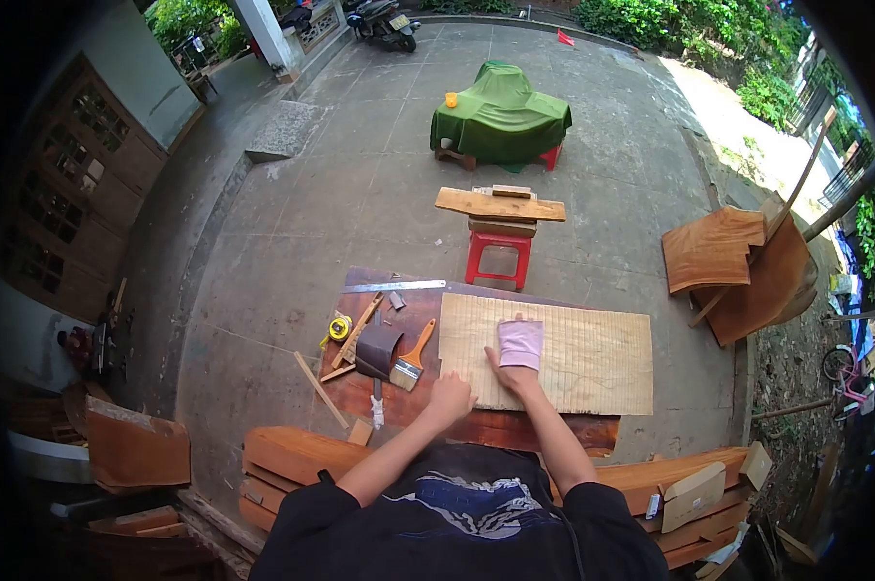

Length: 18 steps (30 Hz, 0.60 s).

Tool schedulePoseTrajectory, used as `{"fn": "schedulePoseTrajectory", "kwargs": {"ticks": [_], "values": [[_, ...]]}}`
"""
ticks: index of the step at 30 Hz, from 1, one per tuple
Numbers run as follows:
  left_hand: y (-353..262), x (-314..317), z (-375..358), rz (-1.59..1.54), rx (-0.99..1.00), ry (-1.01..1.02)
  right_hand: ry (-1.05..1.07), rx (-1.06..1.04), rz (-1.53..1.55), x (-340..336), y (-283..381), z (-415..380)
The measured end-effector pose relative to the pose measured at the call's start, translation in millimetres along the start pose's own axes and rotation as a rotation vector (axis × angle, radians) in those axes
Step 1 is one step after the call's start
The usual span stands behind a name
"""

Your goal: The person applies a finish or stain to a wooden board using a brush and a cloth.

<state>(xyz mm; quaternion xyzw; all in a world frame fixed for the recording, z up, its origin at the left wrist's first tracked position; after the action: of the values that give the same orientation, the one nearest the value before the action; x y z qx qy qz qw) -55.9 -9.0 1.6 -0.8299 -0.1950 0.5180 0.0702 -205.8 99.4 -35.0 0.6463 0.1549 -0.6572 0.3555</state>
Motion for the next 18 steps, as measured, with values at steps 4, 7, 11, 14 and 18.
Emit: {"fn": "schedulePoseTrajectory", "kwargs": {"ticks": [4,7,11,14,18], "values": [[3,-7,-2,-0.024,0.005,-0.01,0.032,0.059,0.043,-29,-44,-19],[12,10,1,-0.02,0.036,-0.129,-0.02,0.461,-0.049,-53,-169,-42],[10,12,-1,0.006,0.058,-0.182,-0.108,0.769,-0.251,-52,-254,-61],[4,5,3,-0.001,0.033,-0.146,-0.109,0.791,-0.321,-35,-217,-36],[6,10,3,0.023,0.018,-0.105,-0.126,0.441,-0.188,8,-84,-26]]}}
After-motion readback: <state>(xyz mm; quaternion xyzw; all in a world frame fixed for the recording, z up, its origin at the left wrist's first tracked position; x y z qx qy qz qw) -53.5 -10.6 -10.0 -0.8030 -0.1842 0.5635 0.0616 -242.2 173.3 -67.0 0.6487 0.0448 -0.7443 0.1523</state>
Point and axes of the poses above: each hand's wrist, its own z-axis towards the middle knuckle, its own x-axis out of the palm, y = z × x, the point moved 5 cm from there along z, towards the middle knuckle, and after that the axes turned 5 degrees about -z, right-handed, at the moved point
